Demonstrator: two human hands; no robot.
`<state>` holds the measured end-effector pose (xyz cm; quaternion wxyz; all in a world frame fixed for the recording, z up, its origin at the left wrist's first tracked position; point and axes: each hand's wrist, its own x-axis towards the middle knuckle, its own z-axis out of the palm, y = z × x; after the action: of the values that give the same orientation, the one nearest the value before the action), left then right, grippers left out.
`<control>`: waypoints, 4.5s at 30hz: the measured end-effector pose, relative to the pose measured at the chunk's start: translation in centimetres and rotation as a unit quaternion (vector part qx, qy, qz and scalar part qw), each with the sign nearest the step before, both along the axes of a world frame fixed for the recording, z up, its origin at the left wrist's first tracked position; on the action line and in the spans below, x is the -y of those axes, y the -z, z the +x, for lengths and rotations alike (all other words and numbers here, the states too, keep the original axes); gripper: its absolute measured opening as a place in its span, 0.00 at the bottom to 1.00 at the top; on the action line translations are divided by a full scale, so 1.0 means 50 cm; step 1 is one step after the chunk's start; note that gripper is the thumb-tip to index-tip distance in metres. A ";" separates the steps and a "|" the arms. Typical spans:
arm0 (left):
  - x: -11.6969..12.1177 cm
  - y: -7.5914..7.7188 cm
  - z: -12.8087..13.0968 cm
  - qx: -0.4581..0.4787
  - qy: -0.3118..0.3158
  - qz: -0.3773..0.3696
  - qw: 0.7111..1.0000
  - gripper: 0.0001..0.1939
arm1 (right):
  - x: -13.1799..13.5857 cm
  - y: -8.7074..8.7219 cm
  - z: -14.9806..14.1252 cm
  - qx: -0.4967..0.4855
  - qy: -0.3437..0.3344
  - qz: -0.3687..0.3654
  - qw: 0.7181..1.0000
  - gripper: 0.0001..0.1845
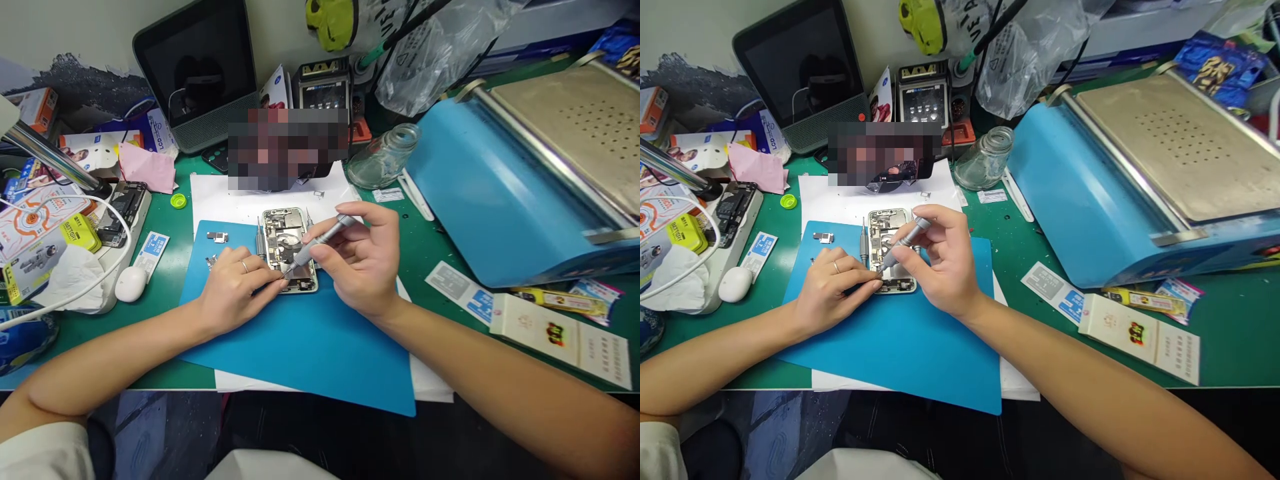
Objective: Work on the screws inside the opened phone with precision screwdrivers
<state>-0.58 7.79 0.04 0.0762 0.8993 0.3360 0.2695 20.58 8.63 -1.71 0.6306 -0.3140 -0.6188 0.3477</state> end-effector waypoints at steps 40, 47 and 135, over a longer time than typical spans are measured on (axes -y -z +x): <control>0.003 0.002 0.005 0.013 0.013 0.022 1.000 0.11 | -0.006 0.003 0.010 0.028 -0.007 0.057 0.998 0.27; 0.004 0.000 0.006 0.021 0.014 0.020 0.999 0.10 | -0.006 0.004 0.010 0.034 -0.004 0.063 0.997 0.26; 0.084 -0.007 0.017 -0.150 0.324 -0.097 0.929 0.33 | -0.002 -0.011 0.025 0.235 -0.062 0.235 0.941 0.35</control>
<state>0.28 3.61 0.39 0.1946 0.9774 0.0582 0.0579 21.80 8.71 -1.16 0.5001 -0.1905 -0.8318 0.1474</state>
